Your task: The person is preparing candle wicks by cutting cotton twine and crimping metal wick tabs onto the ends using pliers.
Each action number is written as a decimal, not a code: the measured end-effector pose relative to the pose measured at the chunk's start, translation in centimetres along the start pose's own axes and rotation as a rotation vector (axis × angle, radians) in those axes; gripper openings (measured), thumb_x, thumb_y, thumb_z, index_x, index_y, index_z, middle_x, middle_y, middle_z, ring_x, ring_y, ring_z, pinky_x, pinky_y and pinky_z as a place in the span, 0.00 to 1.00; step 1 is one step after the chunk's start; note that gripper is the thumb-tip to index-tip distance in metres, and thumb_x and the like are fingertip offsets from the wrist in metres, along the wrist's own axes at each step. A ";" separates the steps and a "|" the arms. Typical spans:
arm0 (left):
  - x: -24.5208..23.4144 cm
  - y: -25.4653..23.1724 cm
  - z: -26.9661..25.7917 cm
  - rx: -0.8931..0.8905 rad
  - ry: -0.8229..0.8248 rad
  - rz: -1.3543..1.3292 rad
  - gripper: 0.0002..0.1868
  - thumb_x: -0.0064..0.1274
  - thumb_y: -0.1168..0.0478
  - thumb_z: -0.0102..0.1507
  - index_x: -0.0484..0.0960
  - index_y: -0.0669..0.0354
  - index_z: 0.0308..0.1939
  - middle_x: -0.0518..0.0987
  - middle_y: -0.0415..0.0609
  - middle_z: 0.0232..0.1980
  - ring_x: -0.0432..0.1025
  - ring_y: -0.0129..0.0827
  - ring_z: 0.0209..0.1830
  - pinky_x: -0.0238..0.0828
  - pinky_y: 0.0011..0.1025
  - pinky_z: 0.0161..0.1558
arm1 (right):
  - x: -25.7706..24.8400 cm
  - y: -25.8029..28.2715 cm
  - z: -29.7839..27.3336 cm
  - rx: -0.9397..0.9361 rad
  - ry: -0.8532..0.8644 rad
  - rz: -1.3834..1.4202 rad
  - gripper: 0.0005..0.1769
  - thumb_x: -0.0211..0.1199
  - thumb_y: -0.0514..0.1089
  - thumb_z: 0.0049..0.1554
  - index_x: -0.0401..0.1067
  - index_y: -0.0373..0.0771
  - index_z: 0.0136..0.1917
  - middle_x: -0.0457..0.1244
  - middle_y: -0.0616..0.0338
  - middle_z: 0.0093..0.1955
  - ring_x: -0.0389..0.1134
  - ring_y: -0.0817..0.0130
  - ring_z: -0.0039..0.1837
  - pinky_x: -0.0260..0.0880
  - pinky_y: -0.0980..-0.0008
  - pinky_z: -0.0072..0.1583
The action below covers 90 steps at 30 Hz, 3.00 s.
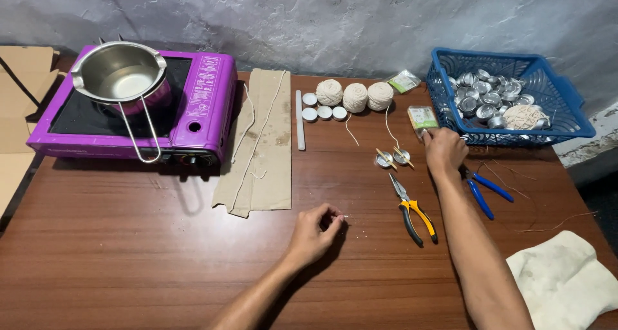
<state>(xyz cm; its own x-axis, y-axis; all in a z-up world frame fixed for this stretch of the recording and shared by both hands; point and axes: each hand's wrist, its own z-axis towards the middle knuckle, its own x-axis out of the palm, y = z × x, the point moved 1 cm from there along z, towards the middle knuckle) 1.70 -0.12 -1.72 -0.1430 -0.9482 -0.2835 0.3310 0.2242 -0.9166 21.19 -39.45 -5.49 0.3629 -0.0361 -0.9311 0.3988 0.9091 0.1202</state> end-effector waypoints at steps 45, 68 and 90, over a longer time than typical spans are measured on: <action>-0.3 0.1 -0.1 -0.056 -0.058 -0.100 0.02 0.60 0.65 0.60 0.87 0.58 0.37 0.85 0.56 0.30 0.81 0.42 0.29 0.77 0.34 0.31 | -11.1 -1.7 -13.5 0.137 0.118 0.817 0.05 0.68 0.43 0.50 0.80 0.45 0.41 0.64 0.62 0.28 0.61 0.74 0.35 0.65 0.68 0.40; -0.1 1.9 0.5 -0.184 -0.172 -0.230 0.03 0.60 0.65 0.60 0.86 0.59 0.37 0.82 0.49 0.28 0.74 0.27 0.26 0.74 0.26 0.23 | -12.6 7.5 -23.3 -0.566 0.150 0.547 0.08 0.68 0.48 0.52 0.80 0.50 0.47 0.70 0.62 0.36 0.73 0.61 0.46 0.75 0.63 0.48; 0.0 2.3 0.6 -0.205 -0.155 -0.238 0.04 0.60 0.64 0.61 0.86 0.60 0.38 0.82 0.49 0.28 0.73 0.26 0.26 0.76 0.26 0.22 | -10.8 11.2 -21.1 -0.452 0.373 0.366 0.09 0.64 0.53 0.55 0.77 0.48 0.44 0.68 0.58 0.42 0.73 0.53 0.50 0.75 0.54 0.50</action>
<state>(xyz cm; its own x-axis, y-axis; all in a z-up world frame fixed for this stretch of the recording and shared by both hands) 3.08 0.31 -3.68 -0.0456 -0.9987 -0.0233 0.1093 0.0181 -0.9938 3.93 -20.13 -1.33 0.0608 0.3781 -0.9238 -0.1134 0.9221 0.3700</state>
